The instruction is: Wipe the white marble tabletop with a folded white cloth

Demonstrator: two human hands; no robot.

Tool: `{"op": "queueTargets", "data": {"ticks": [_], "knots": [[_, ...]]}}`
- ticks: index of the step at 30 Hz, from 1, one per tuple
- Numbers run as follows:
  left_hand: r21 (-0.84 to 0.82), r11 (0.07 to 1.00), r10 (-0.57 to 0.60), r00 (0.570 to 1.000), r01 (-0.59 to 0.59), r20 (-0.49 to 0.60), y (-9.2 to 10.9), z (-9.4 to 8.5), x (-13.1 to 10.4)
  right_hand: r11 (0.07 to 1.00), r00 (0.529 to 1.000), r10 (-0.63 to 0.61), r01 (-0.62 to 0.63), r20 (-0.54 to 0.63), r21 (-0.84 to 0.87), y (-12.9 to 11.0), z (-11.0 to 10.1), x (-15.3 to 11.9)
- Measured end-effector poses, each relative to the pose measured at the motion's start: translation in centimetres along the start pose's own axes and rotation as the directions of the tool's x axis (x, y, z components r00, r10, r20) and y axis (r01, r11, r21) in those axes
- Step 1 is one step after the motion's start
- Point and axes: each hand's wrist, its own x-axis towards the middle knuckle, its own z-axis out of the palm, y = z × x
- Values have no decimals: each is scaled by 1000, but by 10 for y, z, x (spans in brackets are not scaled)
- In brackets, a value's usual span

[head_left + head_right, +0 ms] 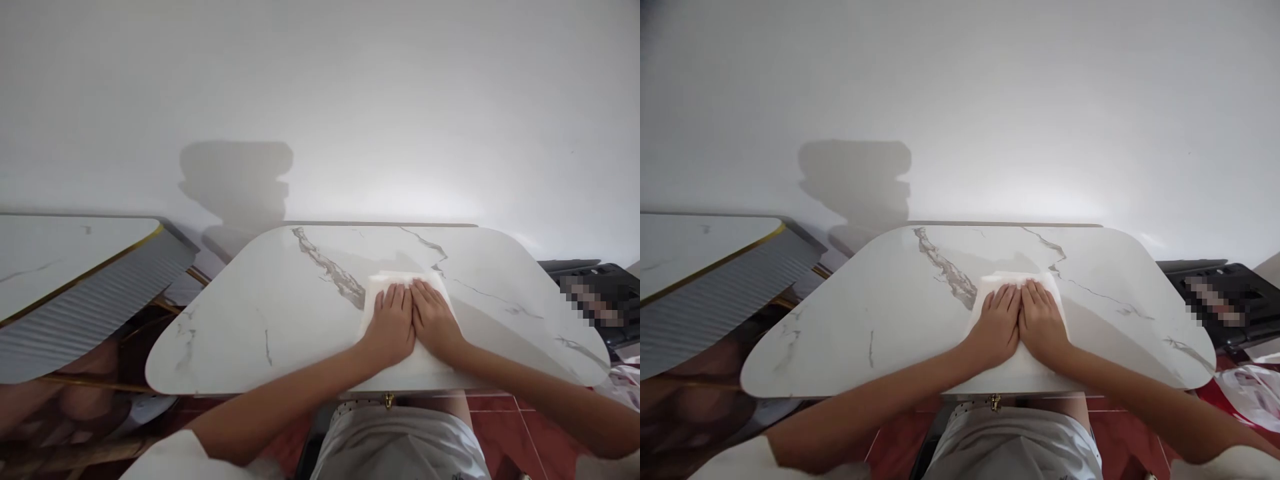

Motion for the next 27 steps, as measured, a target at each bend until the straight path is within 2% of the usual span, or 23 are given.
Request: {"op": "queueTargets", "data": {"ticks": [2,6,9,14,21,27], "knots": [[-4,1000,-2,1000,2,-20,-10,1,16,1000,1000,15,-16,22,5,7,6,18],[-19,1000,4,992,-6,-127,-40,5,56,999,995,46,-46,87,-7,21,24,65],[-50,998,31,991,-37,-131,-66,6,91,999,995,38,-36,90,-19,34,38,102],[-98,993,41,985,-58,-169,-103,10,139,993,989,108,-103,97,-55,50,60,155],[-81,996,23,978,-41,-207,-132,20,173,993,990,101,-95,95,-68,63,80,195],[-63,998,-17,974,2,-226,-138,22,182,994,989,84,-74,125,-82,68,85,206]]}}
